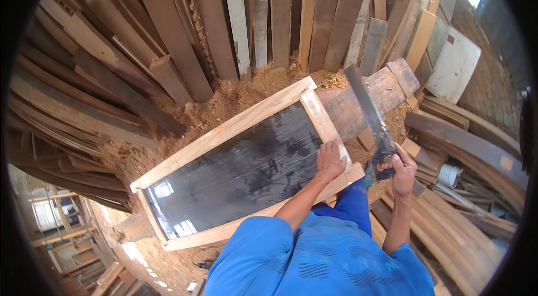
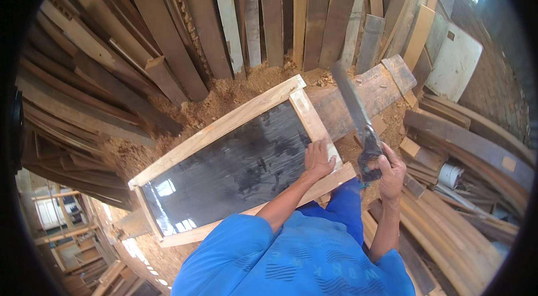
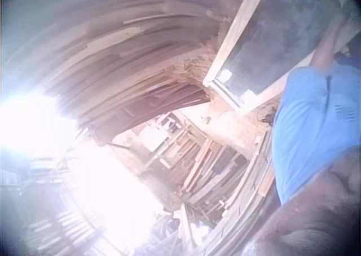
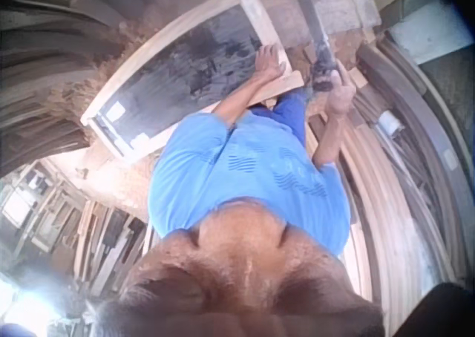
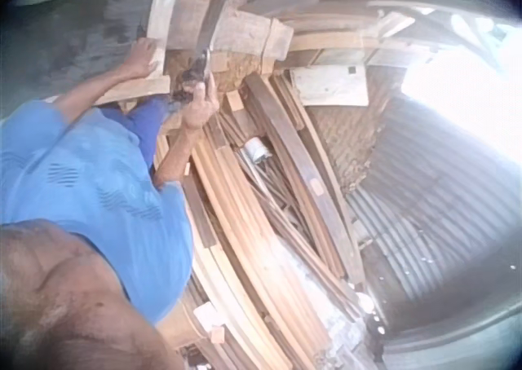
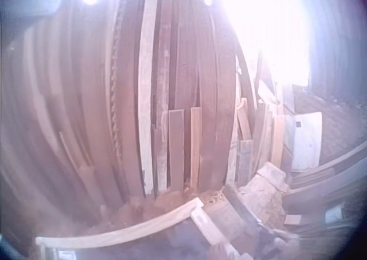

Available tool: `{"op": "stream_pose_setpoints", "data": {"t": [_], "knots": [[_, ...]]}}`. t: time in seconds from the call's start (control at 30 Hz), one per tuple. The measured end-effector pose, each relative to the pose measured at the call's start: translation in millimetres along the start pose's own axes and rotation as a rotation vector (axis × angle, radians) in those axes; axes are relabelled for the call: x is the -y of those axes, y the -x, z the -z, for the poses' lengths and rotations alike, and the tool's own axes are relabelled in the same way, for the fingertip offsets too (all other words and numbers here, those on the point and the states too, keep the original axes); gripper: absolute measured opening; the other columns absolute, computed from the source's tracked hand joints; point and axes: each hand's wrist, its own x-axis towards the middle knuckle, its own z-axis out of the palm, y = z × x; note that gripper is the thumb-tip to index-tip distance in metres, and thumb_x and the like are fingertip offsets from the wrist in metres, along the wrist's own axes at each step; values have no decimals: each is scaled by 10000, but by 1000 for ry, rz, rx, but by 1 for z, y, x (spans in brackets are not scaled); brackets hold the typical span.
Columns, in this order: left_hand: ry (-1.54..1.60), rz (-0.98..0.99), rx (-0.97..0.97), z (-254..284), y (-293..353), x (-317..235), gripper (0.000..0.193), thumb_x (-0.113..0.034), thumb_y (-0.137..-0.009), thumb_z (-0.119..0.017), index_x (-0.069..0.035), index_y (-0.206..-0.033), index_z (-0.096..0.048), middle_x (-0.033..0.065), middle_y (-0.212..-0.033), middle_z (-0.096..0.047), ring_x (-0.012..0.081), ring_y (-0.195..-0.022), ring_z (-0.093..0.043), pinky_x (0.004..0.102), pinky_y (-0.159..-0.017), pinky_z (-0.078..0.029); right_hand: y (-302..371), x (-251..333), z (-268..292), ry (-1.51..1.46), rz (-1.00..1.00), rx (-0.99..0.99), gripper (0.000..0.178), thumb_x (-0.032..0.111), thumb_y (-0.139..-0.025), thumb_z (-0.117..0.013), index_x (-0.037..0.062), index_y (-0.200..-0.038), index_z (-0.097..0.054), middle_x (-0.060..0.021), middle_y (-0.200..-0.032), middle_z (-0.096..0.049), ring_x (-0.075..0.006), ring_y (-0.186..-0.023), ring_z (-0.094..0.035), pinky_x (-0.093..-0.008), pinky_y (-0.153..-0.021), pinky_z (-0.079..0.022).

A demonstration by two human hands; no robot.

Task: The person saws a wooden frame containing a glass panel with a hand saw, measures the frame using a tape measure, and marks lines on the wood with a square and a pencil.

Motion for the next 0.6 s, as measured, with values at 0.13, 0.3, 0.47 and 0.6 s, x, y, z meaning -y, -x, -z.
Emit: {"op": "stream_pose_setpoints", "data": {"t": [0.13,0.3,0.47,0.6], "knots": [[-7,208,-234,-2,-35,9,876,-371,-793,-754,40,-1471,-382,247,-1436,-427,428,-1238,-425,557,-1039,-334,-83,-3,3,-8,-49,77,395,95,-994,-589,-110,-1332,-589,-55,-825,-644,-117,-699,-604,-271,-672,-520],[18,457,-495,-13,-97,7,868,-380,-800,-747,66,-1441,-369,262,-1461,-377,461,-1258,-388,587,-1055,-291,-225,-17,13,106,-166,269,345,98,-971,-614,-107,-1249,-620,-50,-734,-608,-134,-613,-595,-284,-610,-533],[-235,610,-579,-42,-114,-1,844,-307,-788,-769,52,-1436,-364,290,-1456,-359,477,-1246,-379,608,-1040,-267,-355,-31,-17,288,-146,549,305,92,-964,-623,-109,-1192,-656,-55,-756,-642,-124,-629,-624,-269,-598,-502],[-151,609,-553,-43,-111,0,763,-190,-789,-762,31,-1415,-386,318,-1455,-349,486,-1205,-406,582,-1022,-309,-424,-62,-40,288,-181,808,307,109,-950,-660,-97,-1178,-674,-46,-766,-662,-104,-629,-625,-265,-593,-497]]}}
